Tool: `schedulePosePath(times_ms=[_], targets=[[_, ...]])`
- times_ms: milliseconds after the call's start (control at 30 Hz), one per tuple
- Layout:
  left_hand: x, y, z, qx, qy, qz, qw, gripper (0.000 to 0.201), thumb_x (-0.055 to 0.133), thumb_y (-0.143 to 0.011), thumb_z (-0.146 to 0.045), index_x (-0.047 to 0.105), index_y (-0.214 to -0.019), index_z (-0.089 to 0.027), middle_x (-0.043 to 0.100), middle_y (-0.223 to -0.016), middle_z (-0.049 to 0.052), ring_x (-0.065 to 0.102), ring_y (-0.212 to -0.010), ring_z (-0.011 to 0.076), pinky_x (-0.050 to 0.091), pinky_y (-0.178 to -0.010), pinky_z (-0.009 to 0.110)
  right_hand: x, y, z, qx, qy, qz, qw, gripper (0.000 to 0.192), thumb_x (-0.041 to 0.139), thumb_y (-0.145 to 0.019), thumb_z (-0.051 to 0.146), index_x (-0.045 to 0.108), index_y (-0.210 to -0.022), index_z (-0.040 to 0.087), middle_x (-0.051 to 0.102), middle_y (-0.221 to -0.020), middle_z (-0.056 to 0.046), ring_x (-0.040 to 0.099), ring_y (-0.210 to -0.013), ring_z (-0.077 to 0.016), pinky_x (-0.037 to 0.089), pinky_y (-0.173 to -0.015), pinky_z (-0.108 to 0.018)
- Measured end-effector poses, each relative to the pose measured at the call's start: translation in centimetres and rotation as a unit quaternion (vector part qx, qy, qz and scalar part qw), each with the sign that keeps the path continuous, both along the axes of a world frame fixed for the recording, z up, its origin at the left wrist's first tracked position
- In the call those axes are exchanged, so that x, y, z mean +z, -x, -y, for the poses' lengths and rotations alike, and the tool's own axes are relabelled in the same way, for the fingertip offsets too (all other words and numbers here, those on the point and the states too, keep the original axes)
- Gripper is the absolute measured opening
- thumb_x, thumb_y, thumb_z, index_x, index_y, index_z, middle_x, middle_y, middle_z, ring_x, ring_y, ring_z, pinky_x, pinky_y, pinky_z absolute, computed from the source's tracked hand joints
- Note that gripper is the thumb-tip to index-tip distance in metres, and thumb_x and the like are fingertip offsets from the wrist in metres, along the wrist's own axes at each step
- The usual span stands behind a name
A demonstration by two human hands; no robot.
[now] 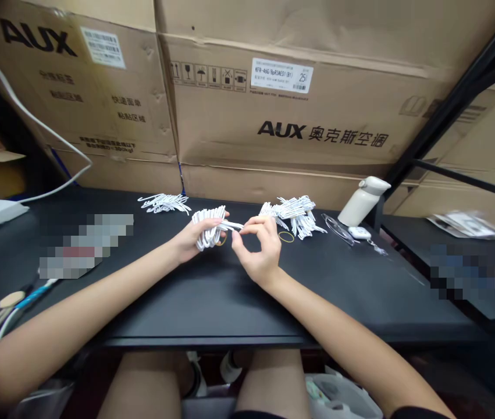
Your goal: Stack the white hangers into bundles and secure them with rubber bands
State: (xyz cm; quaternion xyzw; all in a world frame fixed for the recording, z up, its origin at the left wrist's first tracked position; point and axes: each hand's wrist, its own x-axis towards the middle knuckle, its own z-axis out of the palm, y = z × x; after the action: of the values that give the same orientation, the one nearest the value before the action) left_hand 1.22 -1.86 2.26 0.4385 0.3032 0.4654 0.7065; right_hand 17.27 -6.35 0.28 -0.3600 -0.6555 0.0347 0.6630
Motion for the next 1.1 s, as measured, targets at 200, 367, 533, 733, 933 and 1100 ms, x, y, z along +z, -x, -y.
schedulePosePath(times_ms=[200, 367, 533, 733, 933, 1100], targets=[[0.1, 0.0, -0.2, 0.025, 0.005, 0.020, 0.999, 0.033, 0.071, -0.067, -0.019, 0.065, -0.098, -0.012, 0.067, -0.070, 0.003, 0.064, -0.058, 0.0133, 0.051, -0.052, 0.022, -0.2, 0.9, 0.3, 0.033, -0.021, 0.154, 0.987, 0.008, 0.068, -0.076, 0.024, 0.068, -0.085, 0.024, 0.058, -0.083, -0.006, 0.056, -0.071, -0.0166, 0.051, -0.060, -0.031], [0.3, 0.0, 0.0, 0.024, -0.001, 0.024, 0.999, 0.032, 0.069, -0.068, -0.019, 0.063, -0.099, -0.011, 0.067, -0.067, 0.003, 0.063, -0.056, 0.0125, 0.050, -0.054, 0.022, -0.7, 1.2, -0.1, 0.035, -0.003, 0.180, 0.983, 0.011, 0.058, -0.084, 0.018, 0.068, -0.088, 0.020, 0.058, -0.089, -0.006, 0.058, -0.071, -0.0132, 0.051, -0.059, -0.026], [0.1, 0.1, -0.3, 0.047, -0.007, 0.026, 0.999, 0.032, 0.069, -0.069, -0.019, 0.064, -0.099, -0.011, 0.067, -0.068, 0.003, 0.063, -0.058, 0.0123, 0.050, -0.054, 0.021, -0.5, 1.0, -0.2, 0.093, -0.018, 0.152, 0.984, 0.009, 0.057, -0.084, 0.014, 0.064, -0.084, 0.020, 0.062, -0.085, -0.006, 0.060, -0.076, -0.0152, 0.051, -0.058, -0.026], [-0.1, 0.1, -0.6, 0.105, -0.003, 0.032, 0.994, 0.036, 0.072, -0.065, -0.022, 0.065, -0.098, -0.011, 0.066, -0.068, 0.001, 0.063, -0.060, 0.0117, 0.049, -0.055, 0.020, 0.0, 1.4, 0.5, 0.189, 0.031, 0.148, 0.970, 0.007, 0.055, -0.084, 0.014, 0.059, -0.084, 0.020, 0.066, -0.084, -0.006, 0.062, -0.093, -0.0200, 0.050, -0.086, -0.038], [0.0, 0.1, -0.4, 0.116, 0.005, 0.018, 0.993, 0.032, 0.069, -0.068, -0.022, 0.063, -0.098, -0.012, 0.063, -0.062, -0.001, 0.061, -0.051, 0.0120, 0.048, -0.045, 0.020, -0.2, 1.9, 0.9, 0.299, 0.213, -0.044, 0.929, 0.007, 0.056, -0.086, 0.024, 0.052, -0.089, 0.019, 0.063, -0.075, -0.002, 0.066, -0.075, -0.0160, 0.055, -0.064, -0.029], [0.0, 0.2, -0.6, 0.130, 0.008, 0.012, 0.991, 0.033, 0.068, -0.069, -0.023, 0.063, -0.100, -0.013, 0.064, -0.066, -0.001, 0.062, -0.050, 0.0112, 0.048, -0.043, 0.019, -0.8, 1.8, -0.2, 0.243, 0.299, -0.115, 0.916, 0.025, 0.061, -0.081, 0.036, 0.063, -0.096, 0.016, 0.059, -0.069, -0.002, 0.062, -0.065, -0.0159, 0.048, -0.042, -0.023]])
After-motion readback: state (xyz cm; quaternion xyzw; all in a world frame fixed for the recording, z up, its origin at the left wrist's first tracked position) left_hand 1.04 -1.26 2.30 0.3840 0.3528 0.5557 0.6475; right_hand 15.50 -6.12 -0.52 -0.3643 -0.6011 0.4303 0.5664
